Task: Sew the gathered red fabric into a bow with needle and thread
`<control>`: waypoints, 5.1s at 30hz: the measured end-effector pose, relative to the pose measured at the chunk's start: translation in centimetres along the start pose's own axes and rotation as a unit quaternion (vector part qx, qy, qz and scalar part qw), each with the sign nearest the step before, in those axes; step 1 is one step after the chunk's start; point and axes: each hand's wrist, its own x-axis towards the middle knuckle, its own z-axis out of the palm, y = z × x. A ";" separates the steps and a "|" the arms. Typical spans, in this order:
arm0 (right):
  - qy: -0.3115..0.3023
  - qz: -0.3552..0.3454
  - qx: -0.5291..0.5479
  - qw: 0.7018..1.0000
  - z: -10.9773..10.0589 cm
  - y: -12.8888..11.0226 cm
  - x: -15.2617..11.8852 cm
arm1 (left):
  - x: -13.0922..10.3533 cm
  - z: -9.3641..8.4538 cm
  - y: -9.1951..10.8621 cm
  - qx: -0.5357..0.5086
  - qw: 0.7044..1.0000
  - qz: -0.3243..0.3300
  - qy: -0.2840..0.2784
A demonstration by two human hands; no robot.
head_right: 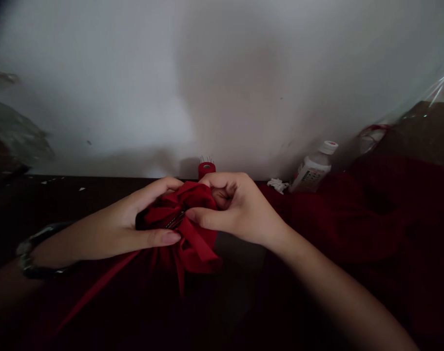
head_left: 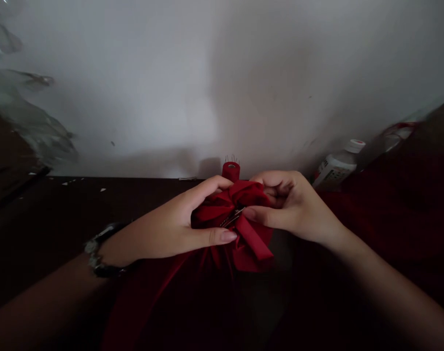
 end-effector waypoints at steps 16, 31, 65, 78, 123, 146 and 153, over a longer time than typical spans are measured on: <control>-0.150 0.084 -0.043 0.984 -2.7 -1.0 -0.1 | -0.1 -1.7 0.4 0.040 0.999 -0.020 -0.006; -0.079 0.062 0.003 0.995 -1.0 -2.5 -2.0 | -0.8 -1.0 1.8 0.048 0.996 0.077 0.005; -0.125 -0.043 -0.038 0.990 0.0 -1.0 -1.5 | -1.7 -0.3 3.0 0.078 0.993 0.085 0.031; -0.145 -0.049 -0.047 0.987 -0.3 -0.7 -1.3 | -1.7 -0.2 3.4 0.054 0.996 0.066 0.003; -0.142 -0.116 -0.130 0.975 -0.8 -1.8 -1.5 | -1.2 -0.4 2.3 0.001 0.996 -0.016 -0.085; -0.188 -0.008 0.088 0.978 -0.6 1.1 0.2 | -1.9 0.0 3.3 -0.050 0.998 -0.005 -0.042; -0.160 -0.017 0.087 0.983 0.1 1.0 -0.5 | -1.7 0.0 3.4 -0.035 0.999 -0.026 -0.028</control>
